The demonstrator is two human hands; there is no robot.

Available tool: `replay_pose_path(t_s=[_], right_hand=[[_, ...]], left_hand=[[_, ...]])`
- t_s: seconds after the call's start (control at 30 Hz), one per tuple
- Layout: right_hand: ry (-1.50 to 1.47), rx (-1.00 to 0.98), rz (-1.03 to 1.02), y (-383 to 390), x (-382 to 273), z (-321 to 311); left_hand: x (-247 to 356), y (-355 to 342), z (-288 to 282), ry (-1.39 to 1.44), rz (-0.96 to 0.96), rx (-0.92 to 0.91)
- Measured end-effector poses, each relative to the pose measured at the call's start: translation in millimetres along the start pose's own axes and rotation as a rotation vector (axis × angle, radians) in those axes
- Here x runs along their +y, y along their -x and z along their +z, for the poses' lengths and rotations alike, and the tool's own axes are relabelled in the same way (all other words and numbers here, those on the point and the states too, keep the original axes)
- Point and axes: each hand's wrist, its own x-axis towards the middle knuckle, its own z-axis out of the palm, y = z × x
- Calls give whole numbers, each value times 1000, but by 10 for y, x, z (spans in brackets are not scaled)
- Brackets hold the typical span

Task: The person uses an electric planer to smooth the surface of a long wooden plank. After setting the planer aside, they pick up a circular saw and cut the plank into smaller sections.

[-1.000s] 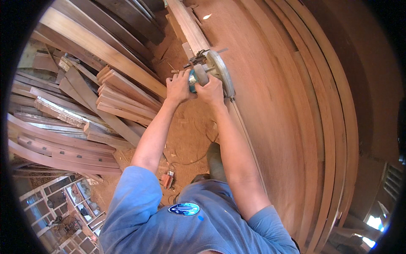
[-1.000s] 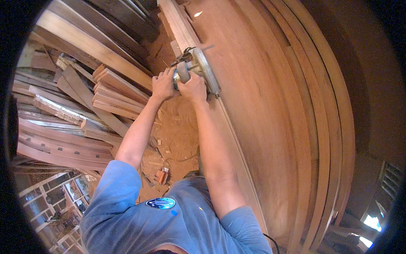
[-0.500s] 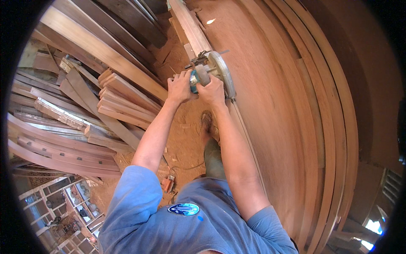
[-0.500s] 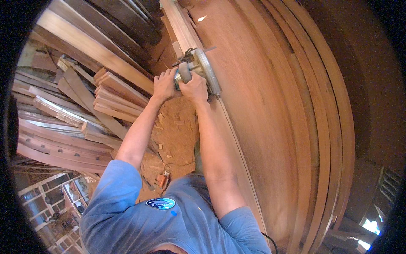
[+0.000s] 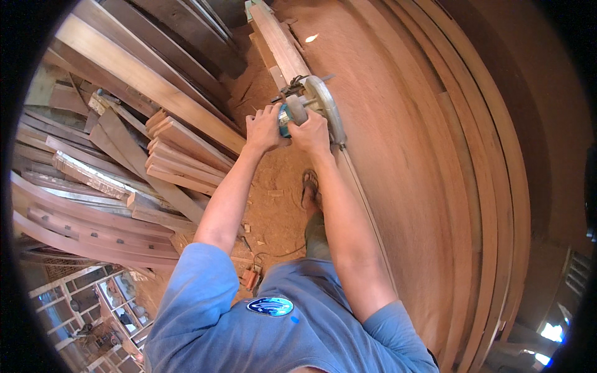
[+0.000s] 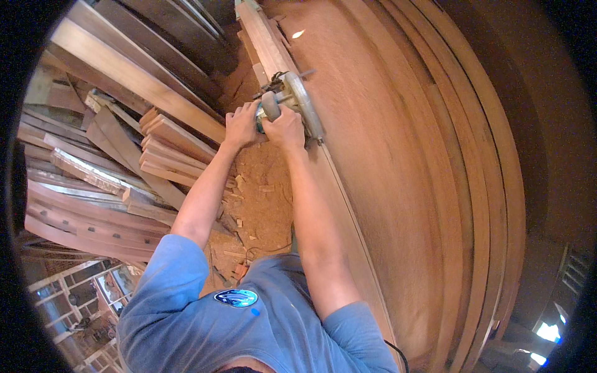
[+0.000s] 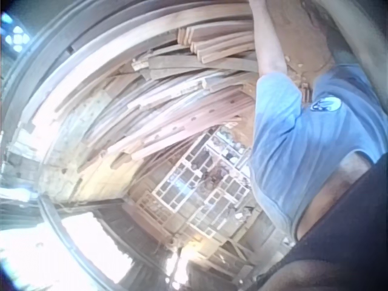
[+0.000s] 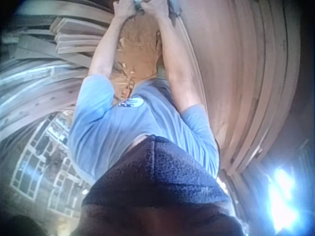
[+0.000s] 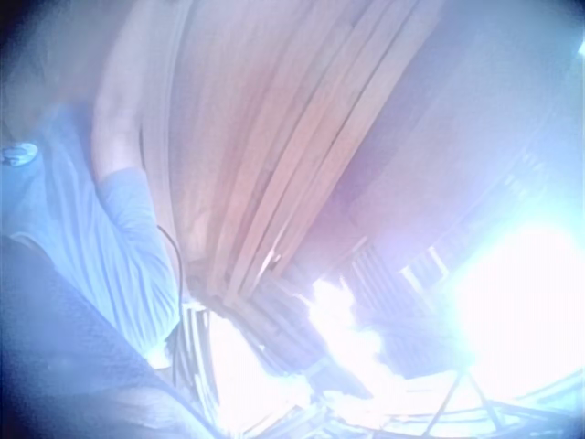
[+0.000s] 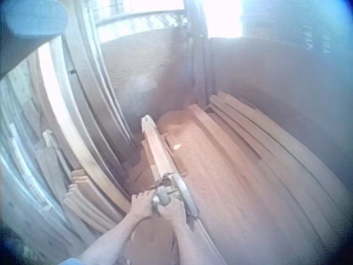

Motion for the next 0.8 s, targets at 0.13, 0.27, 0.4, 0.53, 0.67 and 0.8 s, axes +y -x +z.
replay_pose_path(t_s=[0.13, 0.27, 0.4, 0.53, 0.67, 0.8], right_hand=[[4, 23, -16, 16, 6, -11], [-6, 37, -42, 25, -54, -22], [8, 34, -43, 65, -52, -26], [0, 23, -37, 78, -50, -33], [17, 10, -6, 92, -45, -24], [14, 15, -17, 112, -93, -39]], left_hand=[[51, 2, -47, -9, -19, -42], [1, 3, -44, -16, 7, 9], [-16, 45, -19, -27, 15, 17], [8, 50, -53, -19, 6, 17], [8, 63, -71, -25, 12, -2], [16, 69, -145, -22, 14, -12]])
